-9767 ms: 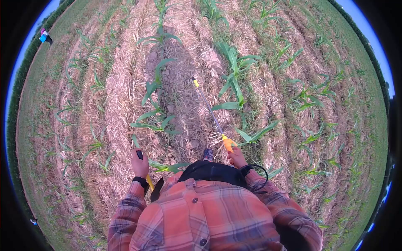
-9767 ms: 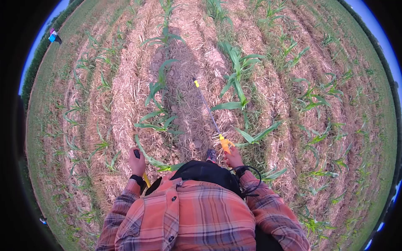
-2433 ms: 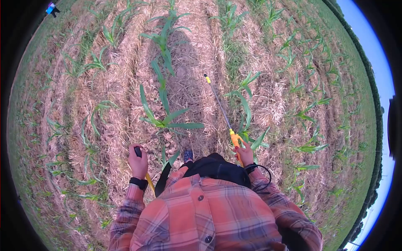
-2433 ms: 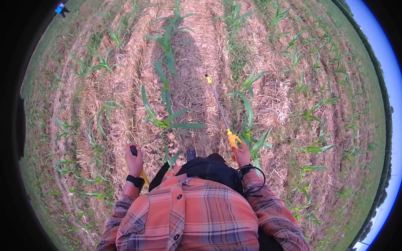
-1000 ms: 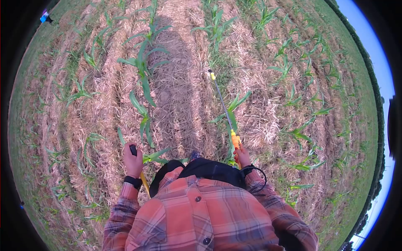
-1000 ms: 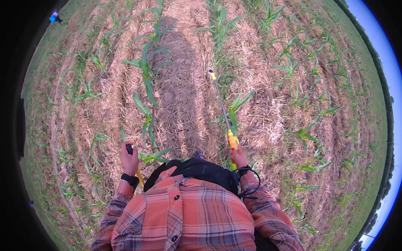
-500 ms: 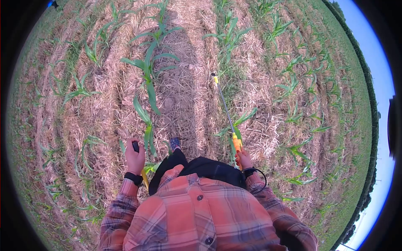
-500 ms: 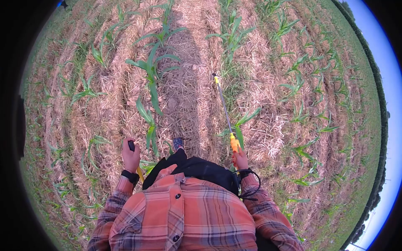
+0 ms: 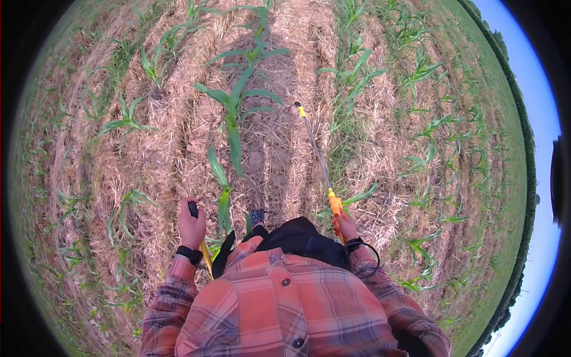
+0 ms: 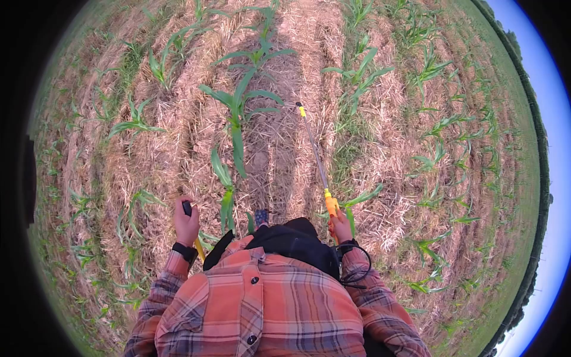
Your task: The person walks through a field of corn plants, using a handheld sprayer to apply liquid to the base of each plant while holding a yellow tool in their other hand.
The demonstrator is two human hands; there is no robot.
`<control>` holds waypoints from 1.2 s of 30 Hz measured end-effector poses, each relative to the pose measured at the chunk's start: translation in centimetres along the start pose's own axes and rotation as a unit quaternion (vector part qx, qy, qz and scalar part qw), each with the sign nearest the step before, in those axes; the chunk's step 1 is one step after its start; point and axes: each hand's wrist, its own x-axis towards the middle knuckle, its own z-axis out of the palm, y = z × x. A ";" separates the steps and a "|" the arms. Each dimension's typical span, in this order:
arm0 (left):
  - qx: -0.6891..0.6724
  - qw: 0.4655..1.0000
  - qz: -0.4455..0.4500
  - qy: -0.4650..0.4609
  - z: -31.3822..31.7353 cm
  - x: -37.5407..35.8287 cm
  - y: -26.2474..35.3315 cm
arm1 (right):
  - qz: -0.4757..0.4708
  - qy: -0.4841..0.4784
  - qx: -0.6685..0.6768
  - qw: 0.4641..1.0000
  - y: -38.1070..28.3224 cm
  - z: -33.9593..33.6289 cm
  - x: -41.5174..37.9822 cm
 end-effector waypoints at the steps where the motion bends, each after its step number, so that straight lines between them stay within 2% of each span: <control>1: 0.001 1.000 -0.002 0.004 0.0 0.3 0.0 | 0.002 -0.002 -0.005 1.000 -0.6 0.3 0.3; 4: -0.034 0.999 0.016 0.030 0.3 1.1 -0.3 | -0.005 -0.016 -0.016 1.000 -2.1 1.1 1.5; 6: -0.003 0.999 -0.042 0.008 0.6 1.6 0.1 | -0.014 -0.027 -0.021 0.999 -3.2 1.1 2.9; 8: 0.016 0.999 -0.045 0.021 1.2 2.3 0.8 | -0.003 -0.060 -0.022 0.998 -4.2 0.7 4.7; 12: 0.018 0.998 -0.003 0.066 3.3 5.0 4.0 | -0.004 -0.061 -0.020 0.998 -7.6 -0.3 8.1; 17: 0.027 0.999 -0.010 0.036 7.7 8.7 9.0 | -0.013 -0.078 0.013 0.997 -10.8 -3.5 11.6; 19: 0.034 0.999 -0.013 0.026 9.5 10.0 10.5 | -0.017 -0.061 0.014 0.998 -12.3 -4.6 12.1; 21: 0.049 0.996 0.067 0.044 11.2 11.1 11.2 | -0.038 -0.019 0.029 0.999 -13.2 -5.8 13.1; 25: 0.055 0.997 0.043 0.031 13.7 12.6 12.6 | -0.052 -0.010 -0.004 0.999 -14.9 -8.3 15.2; 28: 0.037 0.999 0.006 0.021 14.7 13.5 13.4 | -0.087 0.048 -0.074 0.992 -16.5 -9.2 15.7; 30: 0.058 0.996 0.055 0.035 15.3 14.6 13.8 | -0.103 0.059 -0.056 0.991 -17.1 -9.8 16.2; 33: 0.046 0.999 0.015 0.000 15.9 16.4 13.5 | -0.114 0.084 -0.041 0.989 -18.3 -10.4 16.8; 35: 0.035 0.999 0.025 -0.004 16.8 18.2 13.4 | -0.187 0.109 0.013 0.976 -18.8 -10.1 17.2; 36: 0.027 0.998 0.048 0.003 17.5 19.4 12.9 | -0.181 0.095 -0.007 0.979 -19.3 -10.4 17.7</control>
